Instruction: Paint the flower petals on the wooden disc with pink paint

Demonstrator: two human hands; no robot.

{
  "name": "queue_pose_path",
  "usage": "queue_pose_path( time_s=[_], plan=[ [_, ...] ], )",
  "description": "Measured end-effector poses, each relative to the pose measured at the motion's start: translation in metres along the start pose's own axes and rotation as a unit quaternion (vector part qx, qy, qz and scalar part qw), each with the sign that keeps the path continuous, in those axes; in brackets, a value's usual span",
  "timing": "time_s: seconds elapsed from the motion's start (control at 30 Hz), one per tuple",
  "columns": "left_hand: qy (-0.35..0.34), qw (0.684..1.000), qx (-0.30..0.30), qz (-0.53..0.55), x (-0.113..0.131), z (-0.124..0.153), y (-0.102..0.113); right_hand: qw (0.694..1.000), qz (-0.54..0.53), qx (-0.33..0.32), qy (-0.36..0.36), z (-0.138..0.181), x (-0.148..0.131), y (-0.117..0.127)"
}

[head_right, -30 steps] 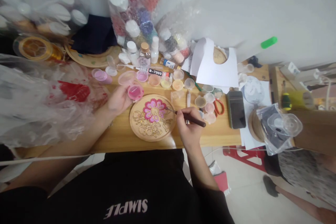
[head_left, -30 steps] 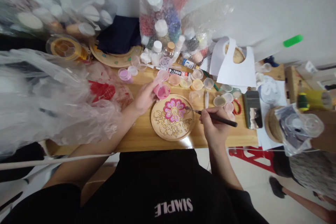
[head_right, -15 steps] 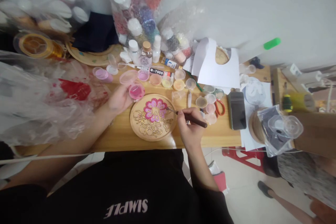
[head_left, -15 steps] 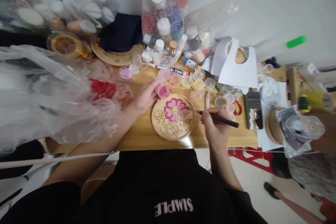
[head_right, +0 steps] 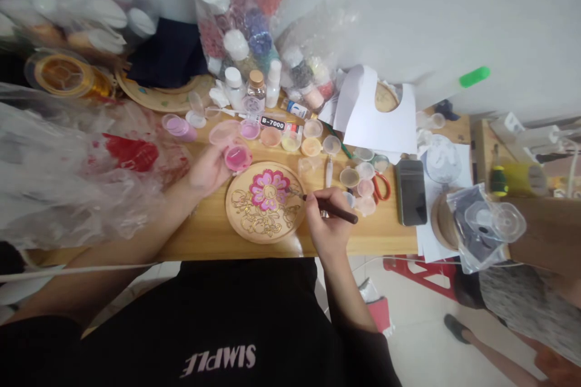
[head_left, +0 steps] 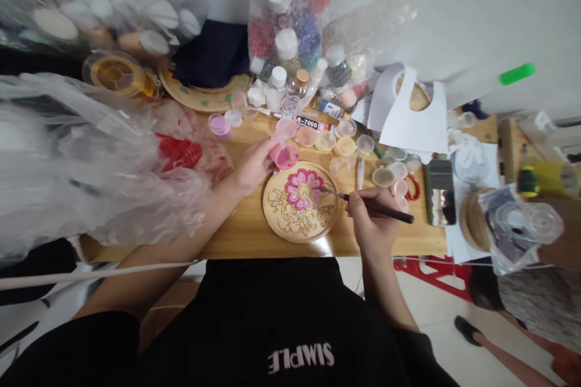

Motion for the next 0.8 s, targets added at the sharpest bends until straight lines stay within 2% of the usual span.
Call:
queue_pose_path(
  time_s=[0.53,0.8],
  plan=[
    [-0.022,1.000,-0.018,-0.008,0.0001,-0.0016,-0.0006,1.000,-0.009,0.002,0.006,-0.0004,0.0012,0.0008],
    [-0.028,0.999,-0.027,-0.018,0.0008,-0.0012,-0.0014,1.000,0.002,0.024,0.016,-0.0022,-0.0014,0.0022]
  ],
)
Point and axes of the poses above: each hand's wrist, its own z-axis away from the middle knuckle, its own y-axis out of the back of the hand, x = y × z, the point moved 8 cm from there along -z, towards the middle knuckle, and after that the axes turned 15 degrees about x, right-handed, at the moved point
